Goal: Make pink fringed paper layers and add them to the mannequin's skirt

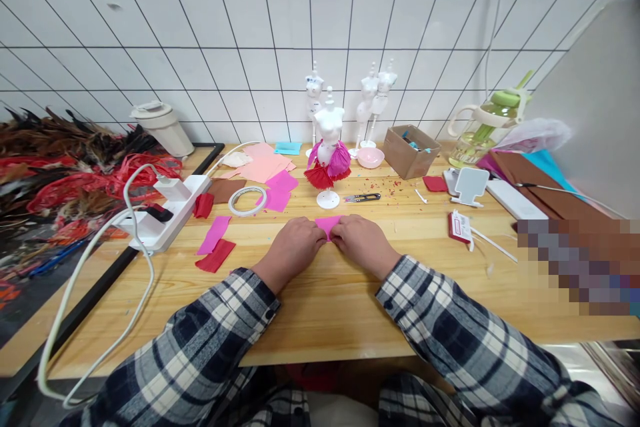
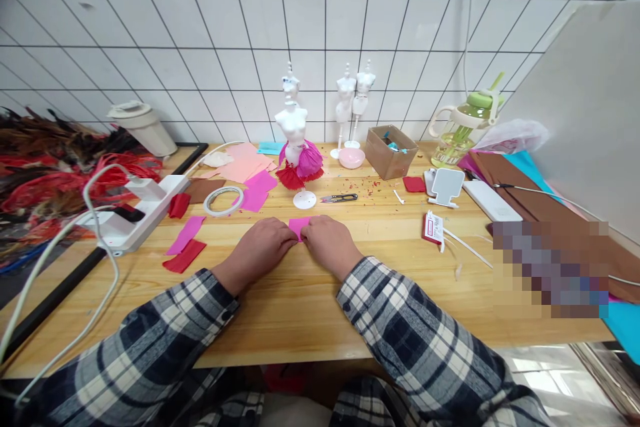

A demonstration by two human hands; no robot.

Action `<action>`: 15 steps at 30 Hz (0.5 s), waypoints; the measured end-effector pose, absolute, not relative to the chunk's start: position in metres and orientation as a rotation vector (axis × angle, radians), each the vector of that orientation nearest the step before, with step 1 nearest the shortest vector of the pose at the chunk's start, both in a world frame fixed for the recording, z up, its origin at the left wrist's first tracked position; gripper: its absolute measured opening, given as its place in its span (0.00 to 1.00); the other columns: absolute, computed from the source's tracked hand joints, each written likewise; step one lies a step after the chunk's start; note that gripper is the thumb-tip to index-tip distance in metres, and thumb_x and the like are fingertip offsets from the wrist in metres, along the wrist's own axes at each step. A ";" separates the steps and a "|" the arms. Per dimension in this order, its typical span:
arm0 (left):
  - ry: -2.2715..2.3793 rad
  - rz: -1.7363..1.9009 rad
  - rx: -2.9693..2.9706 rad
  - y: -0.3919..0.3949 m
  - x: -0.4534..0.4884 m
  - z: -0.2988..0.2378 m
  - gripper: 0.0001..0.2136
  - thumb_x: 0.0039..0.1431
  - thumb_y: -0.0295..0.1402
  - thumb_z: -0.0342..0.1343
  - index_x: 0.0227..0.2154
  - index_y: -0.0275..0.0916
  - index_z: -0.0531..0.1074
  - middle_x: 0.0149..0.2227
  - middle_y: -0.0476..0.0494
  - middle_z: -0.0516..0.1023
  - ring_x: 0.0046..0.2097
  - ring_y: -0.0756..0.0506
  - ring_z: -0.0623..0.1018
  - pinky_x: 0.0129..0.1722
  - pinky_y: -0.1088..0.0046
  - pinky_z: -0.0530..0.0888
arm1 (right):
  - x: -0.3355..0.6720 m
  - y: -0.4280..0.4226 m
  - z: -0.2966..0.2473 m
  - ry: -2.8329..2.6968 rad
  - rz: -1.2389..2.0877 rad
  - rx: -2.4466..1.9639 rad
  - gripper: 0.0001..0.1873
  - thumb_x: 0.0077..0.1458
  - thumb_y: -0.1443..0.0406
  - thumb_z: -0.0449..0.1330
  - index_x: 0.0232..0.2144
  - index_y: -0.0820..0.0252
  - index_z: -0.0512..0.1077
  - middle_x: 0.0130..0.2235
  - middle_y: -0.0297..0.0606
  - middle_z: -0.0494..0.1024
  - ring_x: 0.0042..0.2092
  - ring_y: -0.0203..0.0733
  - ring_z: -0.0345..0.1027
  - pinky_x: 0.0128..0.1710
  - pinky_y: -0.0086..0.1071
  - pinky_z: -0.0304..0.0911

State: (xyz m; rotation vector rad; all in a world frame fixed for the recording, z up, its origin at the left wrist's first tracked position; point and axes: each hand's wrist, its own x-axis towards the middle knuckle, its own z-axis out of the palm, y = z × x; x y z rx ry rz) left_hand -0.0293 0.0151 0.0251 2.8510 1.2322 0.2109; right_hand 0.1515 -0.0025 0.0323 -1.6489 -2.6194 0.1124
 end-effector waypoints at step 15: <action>1.187 0.242 2.897 0.017 -0.032 0.022 0.13 0.66 0.31 0.50 0.33 0.38 0.80 0.32 0.40 0.79 0.38 0.43 0.74 0.42 0.65 0.68 | 0.151 -0.005 0.035 -2.603 0.106 -1.682 0.16 0.65 0.62 0.50 0.38 0.56 0.79 0.40 0.42 0.78 0.43 0.42 0.71 0.38 0.31 0.60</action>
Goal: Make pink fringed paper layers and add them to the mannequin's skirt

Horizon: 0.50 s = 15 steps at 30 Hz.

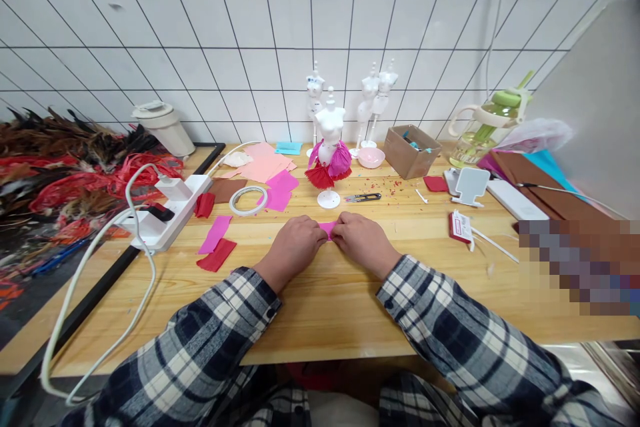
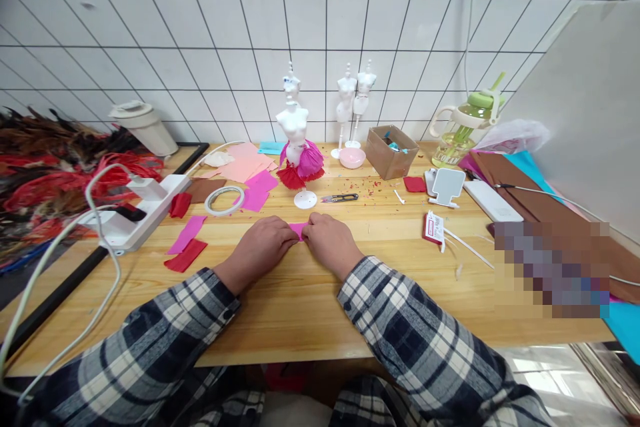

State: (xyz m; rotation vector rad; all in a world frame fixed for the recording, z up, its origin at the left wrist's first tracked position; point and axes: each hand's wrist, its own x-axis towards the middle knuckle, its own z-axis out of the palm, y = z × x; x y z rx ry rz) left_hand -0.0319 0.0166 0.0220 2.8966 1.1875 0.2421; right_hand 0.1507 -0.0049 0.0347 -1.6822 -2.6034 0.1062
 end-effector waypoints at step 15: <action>1.146 0.268 2.894 0.018 -0.034 0.020 0.13 0.65 0.31 0.50 0.33 0.38 0.80 0.32 0.40 0.79 0.38 0.43 0.74 0.42 0.66 0.68 | 0.151 -0.005 0.037 -2.610 0.133 -1.720 0.16 0.65 0.62 0.49 0.39 0.55 0.78 0.39 0.41 0.79 0.40 0.42 0.73 0.34 0.30 0.58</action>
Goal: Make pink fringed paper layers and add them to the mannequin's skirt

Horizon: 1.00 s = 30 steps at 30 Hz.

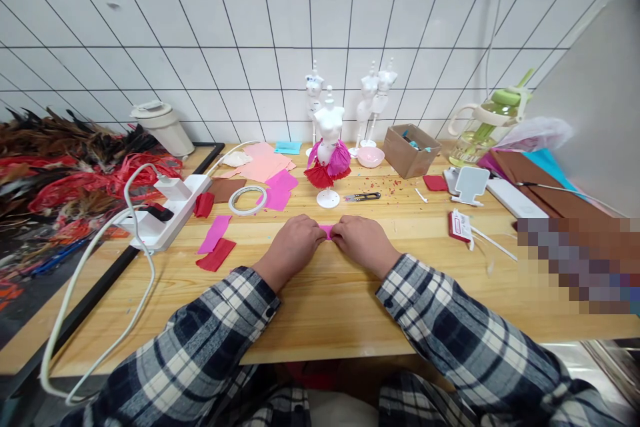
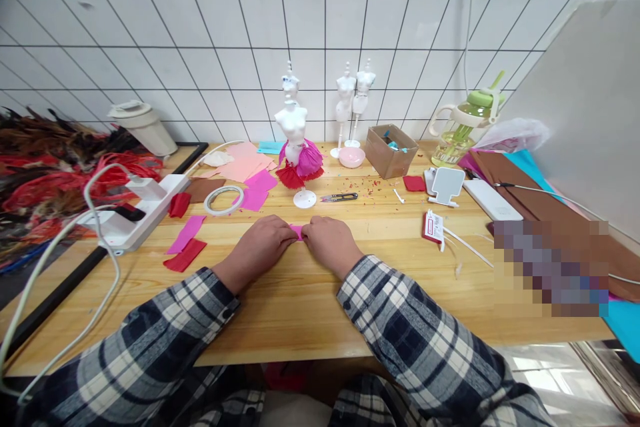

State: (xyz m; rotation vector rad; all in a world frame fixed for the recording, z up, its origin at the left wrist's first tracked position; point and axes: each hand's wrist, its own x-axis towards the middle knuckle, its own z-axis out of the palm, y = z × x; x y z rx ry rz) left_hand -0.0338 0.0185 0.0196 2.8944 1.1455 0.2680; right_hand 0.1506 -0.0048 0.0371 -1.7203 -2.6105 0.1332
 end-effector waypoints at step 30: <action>1.169 0.317 2.882 0.019 -0.033 0.023 0.13 0.65 0.32 0.51 0.35 0.39 0.81 0.35 0.40 0.79 0.42 0.42 0.73 0.45 0.63 0.67 | 0.151 -0.005 0.038 -2.582 0.228 -1.763 0.16 0.65 0.59 0.50 0.42 0.53 0.78 0.41 0.40 0.79 0.41 0.42 0.73 0.36 0.30 0.59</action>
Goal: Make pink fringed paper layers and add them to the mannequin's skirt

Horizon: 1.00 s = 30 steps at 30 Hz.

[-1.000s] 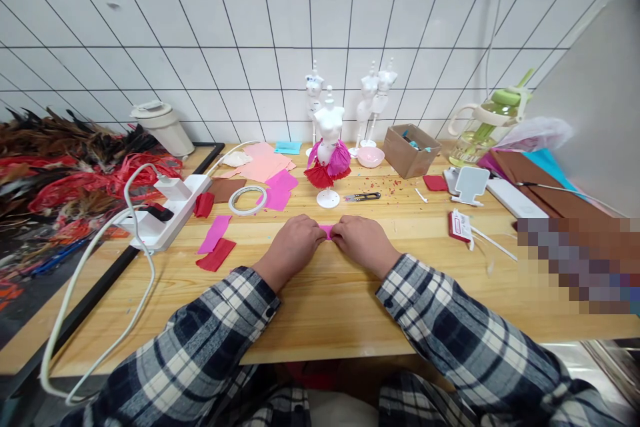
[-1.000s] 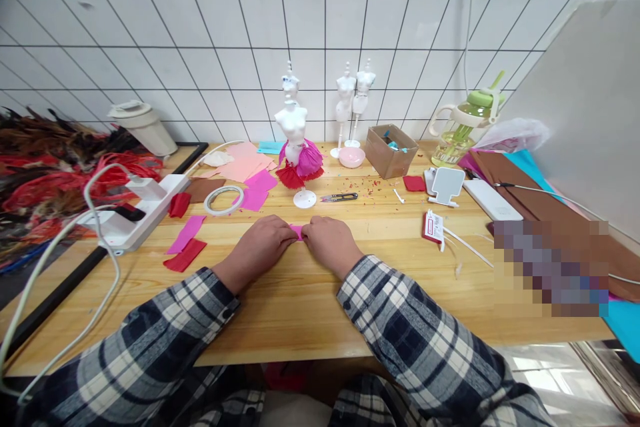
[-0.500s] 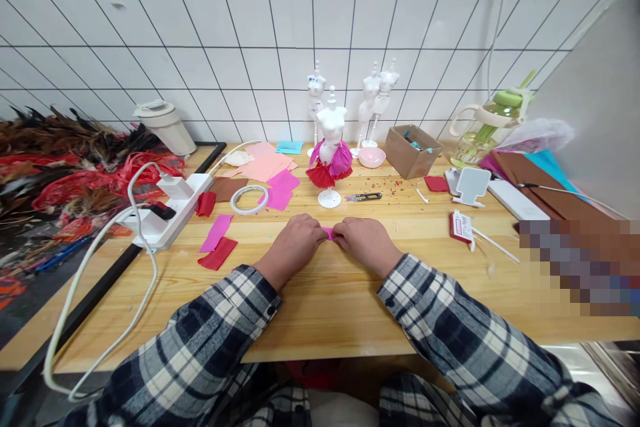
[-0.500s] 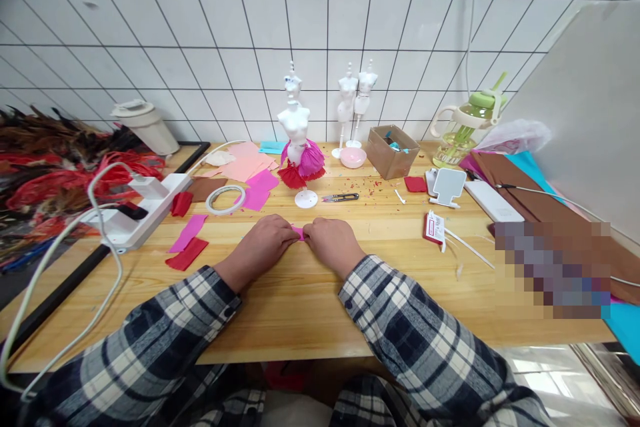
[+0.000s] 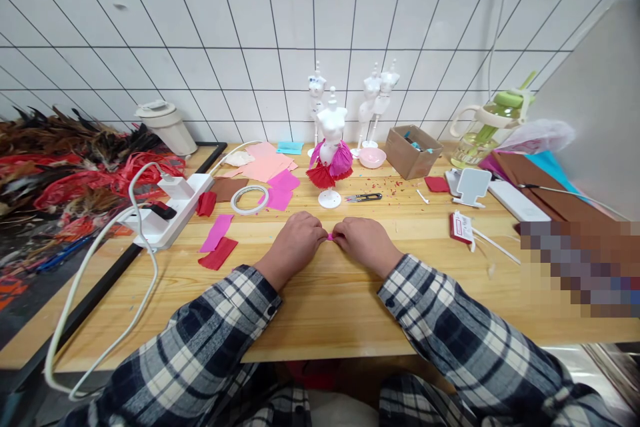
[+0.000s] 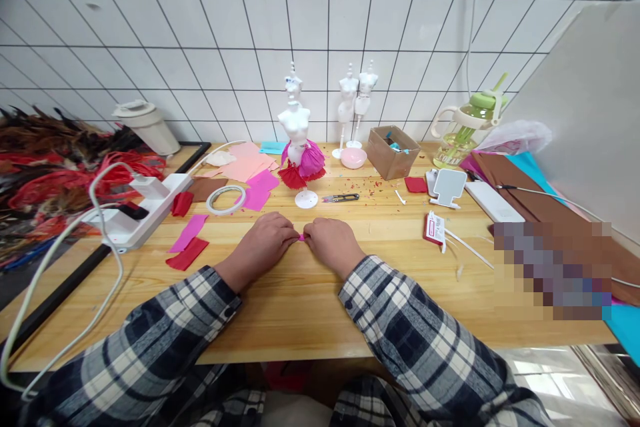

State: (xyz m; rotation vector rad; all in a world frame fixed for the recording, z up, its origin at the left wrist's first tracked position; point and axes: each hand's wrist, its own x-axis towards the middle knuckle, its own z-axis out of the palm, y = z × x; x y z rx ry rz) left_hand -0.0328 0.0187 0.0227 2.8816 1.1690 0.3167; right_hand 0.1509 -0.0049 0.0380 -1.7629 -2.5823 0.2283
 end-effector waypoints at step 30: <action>1.281 0.918 1.760 0.032 -0.047 0.017 0.22 0.55 0.44 0.61 0.49 0.36 0.77 0.50 0.34 0.79 0.50 0.38 0.77 0.52 0.59 0.71 | 0.158 0.012 0.017 -1.829 0.591 -1.488 0.06 0.52 0.63 0.62 0.30 0.58 0.78 0.32 0.36 0.78 0.32 0.37 0.66 0.31 0.29 0.57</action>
